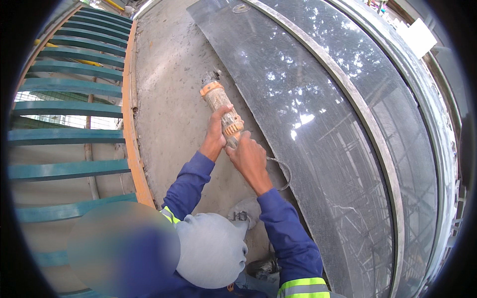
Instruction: The person uses an angle grinder to grind the edge of a large curved stone slab. The person holds the tool with both hands and moves it along the slab's edge, generating dust.
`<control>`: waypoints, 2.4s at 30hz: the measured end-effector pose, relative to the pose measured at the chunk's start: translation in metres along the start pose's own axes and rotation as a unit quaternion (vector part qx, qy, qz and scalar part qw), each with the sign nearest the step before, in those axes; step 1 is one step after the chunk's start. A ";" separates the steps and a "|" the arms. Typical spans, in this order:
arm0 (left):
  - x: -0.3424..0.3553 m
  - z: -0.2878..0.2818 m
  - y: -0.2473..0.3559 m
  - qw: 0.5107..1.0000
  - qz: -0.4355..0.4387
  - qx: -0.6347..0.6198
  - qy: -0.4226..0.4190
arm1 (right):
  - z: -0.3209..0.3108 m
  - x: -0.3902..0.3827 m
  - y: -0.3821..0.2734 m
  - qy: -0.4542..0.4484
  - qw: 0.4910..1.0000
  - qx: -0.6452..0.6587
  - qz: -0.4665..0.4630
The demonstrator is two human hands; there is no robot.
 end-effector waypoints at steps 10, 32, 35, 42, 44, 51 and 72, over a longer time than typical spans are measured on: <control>0.024 0.008 0.001 1.000 -0.018 0.024 -0.009 | 0.001 0.021 0.005 0.005 1.000 0.005 0.012; 0.010 0.020 -0.004 0.999 -0.019 0.030 -0.016 | -0.007 0.012 0.015 -0.011 0.999 0.033 0.016; 0.010 0.020 -0.004 0.999 -0.017 0.034 -0.020 | -0.007 0.012 0.017 -0.012 0.999 0.037 0.017; 0.002 0.028 -0.004 0.999 0.005 0.040 0.002 | -0.006 0.010 0.018 -0.009 0.999 0.051 0.017; 0.002 0.028 -0.003 0.999 0.007 0.046 0.000 | -0.005 0.010 0.018 -0.007 0.998 0.055 0.015; 0.007 0.023 0.000 0.999 -0.004 0.052 -0.008 | -0.003 0.012 0.017 -0.006 0.998 0.060 0.012; 0.005 0.021 -0.002 0.998 0.002 0.058 0.001 | -0.008 0.010 0.015 -0.029 0.999 0.030 0.029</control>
Point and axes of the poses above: each hand's wrist, its own x-axis towards the middle knuckle, its own z-axis out of the palm, y = z × x, the point moved 2 cm from there along x, towards the middle knuckle, and after that the axes turned 10 degrees about -x, right-handed, at the moved point
